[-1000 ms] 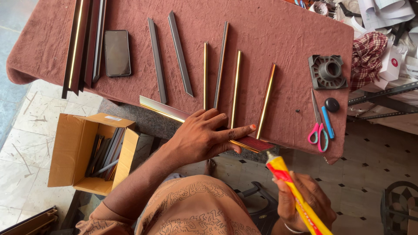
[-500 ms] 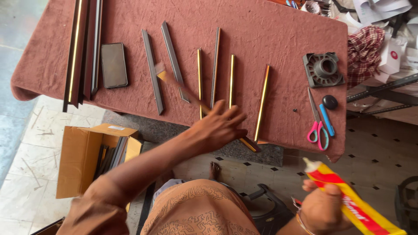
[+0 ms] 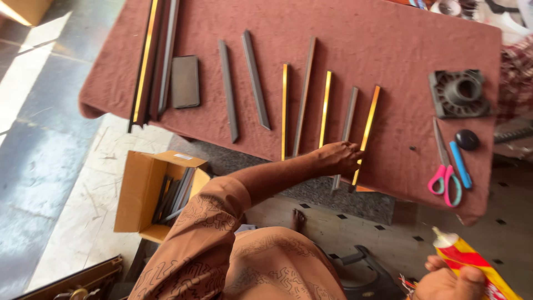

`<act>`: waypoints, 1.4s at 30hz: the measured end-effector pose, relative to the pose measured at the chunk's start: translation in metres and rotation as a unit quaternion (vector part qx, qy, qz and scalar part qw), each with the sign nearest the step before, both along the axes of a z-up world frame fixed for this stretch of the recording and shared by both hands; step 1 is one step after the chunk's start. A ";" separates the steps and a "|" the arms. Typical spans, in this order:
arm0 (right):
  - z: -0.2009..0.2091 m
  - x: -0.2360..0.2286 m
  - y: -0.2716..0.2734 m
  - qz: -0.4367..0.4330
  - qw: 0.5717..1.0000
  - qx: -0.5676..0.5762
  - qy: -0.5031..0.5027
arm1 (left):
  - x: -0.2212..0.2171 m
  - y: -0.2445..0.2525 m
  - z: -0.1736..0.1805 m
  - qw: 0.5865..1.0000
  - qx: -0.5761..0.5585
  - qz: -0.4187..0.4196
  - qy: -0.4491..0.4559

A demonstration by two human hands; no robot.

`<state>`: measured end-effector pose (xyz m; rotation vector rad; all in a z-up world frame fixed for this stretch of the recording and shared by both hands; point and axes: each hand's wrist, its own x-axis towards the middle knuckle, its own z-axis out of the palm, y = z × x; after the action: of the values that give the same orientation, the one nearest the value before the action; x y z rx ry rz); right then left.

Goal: The person retrieves long, thin wooden strips from a cardboard box and applies glue to their edges using a yellow tube. The person handles the strips one at a time, applies glue along the length, and places them on a table.

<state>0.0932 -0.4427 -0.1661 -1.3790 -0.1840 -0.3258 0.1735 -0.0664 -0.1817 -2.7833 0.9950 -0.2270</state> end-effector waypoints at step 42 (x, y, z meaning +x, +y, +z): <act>0.027 0.031 0.041 0.068 0.994 0.080 0.035 | -0.267 0.061 0.173 0.738 -0.661 0.075 0.118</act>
<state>0.1241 -0.4017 -0.1395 -1.2113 -0.1882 -0.1743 -0.0940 -0.0053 -0.0092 -4.2428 0.7425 -0.8699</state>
